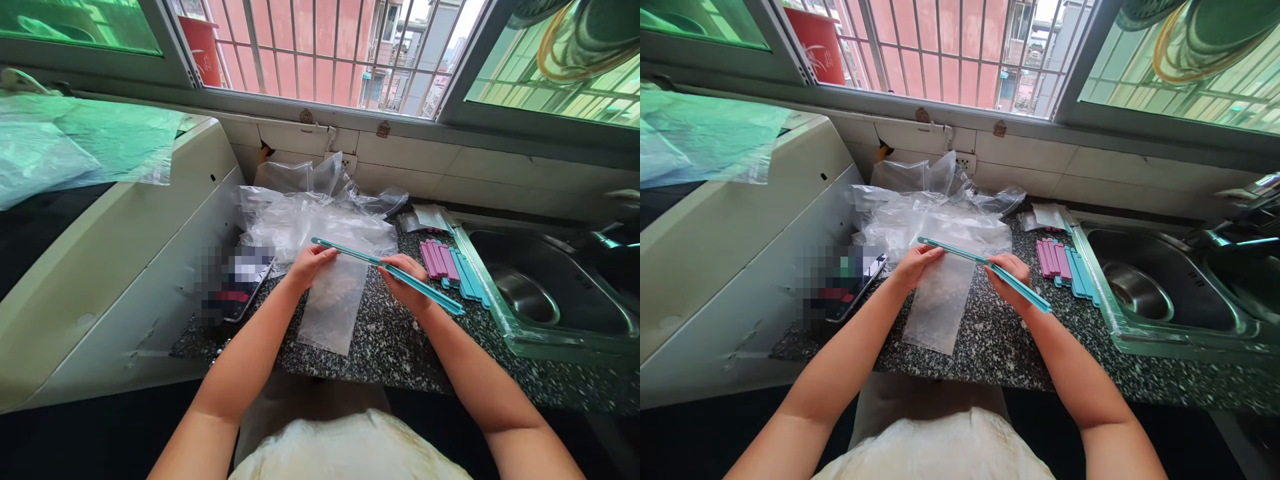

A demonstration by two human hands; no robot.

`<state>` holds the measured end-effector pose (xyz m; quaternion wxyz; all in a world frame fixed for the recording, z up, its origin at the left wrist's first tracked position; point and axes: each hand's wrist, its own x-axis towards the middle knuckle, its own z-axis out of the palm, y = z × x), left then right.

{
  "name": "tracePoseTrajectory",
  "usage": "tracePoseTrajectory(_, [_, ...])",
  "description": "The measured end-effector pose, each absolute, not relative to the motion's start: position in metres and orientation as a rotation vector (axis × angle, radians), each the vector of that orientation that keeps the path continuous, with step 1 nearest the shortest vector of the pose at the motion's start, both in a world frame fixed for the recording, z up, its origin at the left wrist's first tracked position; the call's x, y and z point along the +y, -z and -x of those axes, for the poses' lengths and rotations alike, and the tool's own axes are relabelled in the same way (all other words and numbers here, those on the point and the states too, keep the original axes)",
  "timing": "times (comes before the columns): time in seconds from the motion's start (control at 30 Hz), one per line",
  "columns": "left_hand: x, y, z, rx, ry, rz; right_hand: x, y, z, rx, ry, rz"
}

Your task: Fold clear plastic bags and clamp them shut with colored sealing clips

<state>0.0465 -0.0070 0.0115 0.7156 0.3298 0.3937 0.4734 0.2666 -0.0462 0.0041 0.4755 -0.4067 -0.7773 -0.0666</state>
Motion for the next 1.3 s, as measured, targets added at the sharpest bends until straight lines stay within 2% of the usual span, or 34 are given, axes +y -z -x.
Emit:
tracePoseTrajectory(0.53, [-0.023,-0.027,-0.046,0.788,-1.062,-0.905,-0.039,-0.010,-0.281,-1.708,0.143,1.168])
tracePoseTrajectory(1.3, [-0.013,-0.012,-0.047,0.856,-1.047,-1.009,-0.051,-0.007,-0.264,-1.876,0.036,1.000])
